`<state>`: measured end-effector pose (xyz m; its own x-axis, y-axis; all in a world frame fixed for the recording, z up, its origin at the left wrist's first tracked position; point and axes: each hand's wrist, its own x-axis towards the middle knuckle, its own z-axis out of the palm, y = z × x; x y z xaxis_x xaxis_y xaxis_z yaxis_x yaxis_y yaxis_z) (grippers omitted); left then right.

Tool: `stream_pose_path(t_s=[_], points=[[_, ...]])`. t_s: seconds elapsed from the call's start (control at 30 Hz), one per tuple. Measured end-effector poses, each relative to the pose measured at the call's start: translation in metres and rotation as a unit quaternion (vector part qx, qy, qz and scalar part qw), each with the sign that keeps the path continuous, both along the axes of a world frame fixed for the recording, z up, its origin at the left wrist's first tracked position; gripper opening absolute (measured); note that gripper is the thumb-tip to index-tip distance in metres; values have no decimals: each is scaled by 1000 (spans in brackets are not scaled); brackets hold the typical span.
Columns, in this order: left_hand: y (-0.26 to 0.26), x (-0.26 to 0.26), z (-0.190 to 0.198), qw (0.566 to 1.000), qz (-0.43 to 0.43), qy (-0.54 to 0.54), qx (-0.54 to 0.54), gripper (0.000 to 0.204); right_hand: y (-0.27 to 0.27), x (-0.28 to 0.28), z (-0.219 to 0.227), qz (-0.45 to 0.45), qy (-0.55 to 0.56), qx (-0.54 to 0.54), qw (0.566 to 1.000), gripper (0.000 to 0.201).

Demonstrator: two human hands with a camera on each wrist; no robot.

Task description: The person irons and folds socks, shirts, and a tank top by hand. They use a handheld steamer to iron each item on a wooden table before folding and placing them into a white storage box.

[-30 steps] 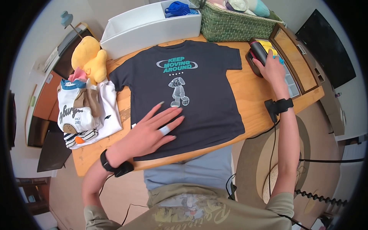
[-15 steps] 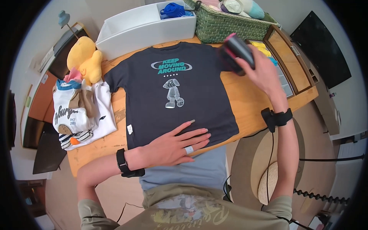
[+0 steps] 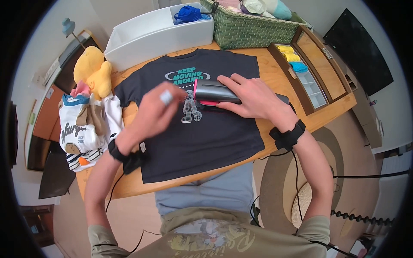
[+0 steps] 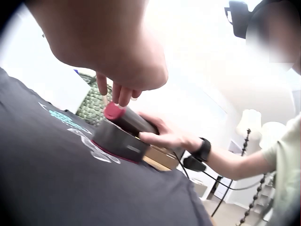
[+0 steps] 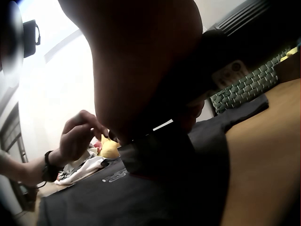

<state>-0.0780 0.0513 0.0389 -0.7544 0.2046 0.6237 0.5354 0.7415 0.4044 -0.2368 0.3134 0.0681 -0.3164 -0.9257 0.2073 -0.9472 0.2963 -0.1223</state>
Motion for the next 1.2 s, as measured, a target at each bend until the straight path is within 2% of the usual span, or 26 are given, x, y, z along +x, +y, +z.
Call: stream_pose_path(t_s=[0.03, 0.13, 0.23, 0.33, 0.47, 0.63, 0.87, 1.03, 1.1, 1.2], points=[[-6, -12, -2, 997, 58, -56, 11, 22, 1, 0, 0, 5, -2, 2, 1000, 63], [-21, -58, -28, 995, 54, -21, -83, 38, 5, 1, -1, 25, 9, -3, 1000, 65], [-17, -77, -45, 959, 77, -155, -224, 53, 13, 6, 1, 44, 18, 7, 999, 66], [-13, -86, -54, 929, 99, -211, -286, 56, 22, 15, 3, 47, -15, 27, 998, 68], [-13, -86, -59, 930, 109, -199, -289, 54, 38, 35, 9, 70, -28, 47, 996, 66], [-13, -86, -62, 930, 118, -184, -295, 54, 58, 62, 6, 134, -11, 21, 991, 63], [-13, -86, -63, 934, 116, -180, -286, 53, 79, 95, 9, 164, -32, 49, 985, 66], [-19, -78, -55, 944, 81, -173, -270, 53, 74, 97, 7, 97, -41, -23, 994, 71], [-23, -65, -50, 942, 71, -174, -278, 53, 63, 89, 10, 50, -51, -75, 995, 72], [-35, -36, -38, 932, 68, -195, -298, 54, 40, 76, 9, -10, -10, -105, 994, 71]])
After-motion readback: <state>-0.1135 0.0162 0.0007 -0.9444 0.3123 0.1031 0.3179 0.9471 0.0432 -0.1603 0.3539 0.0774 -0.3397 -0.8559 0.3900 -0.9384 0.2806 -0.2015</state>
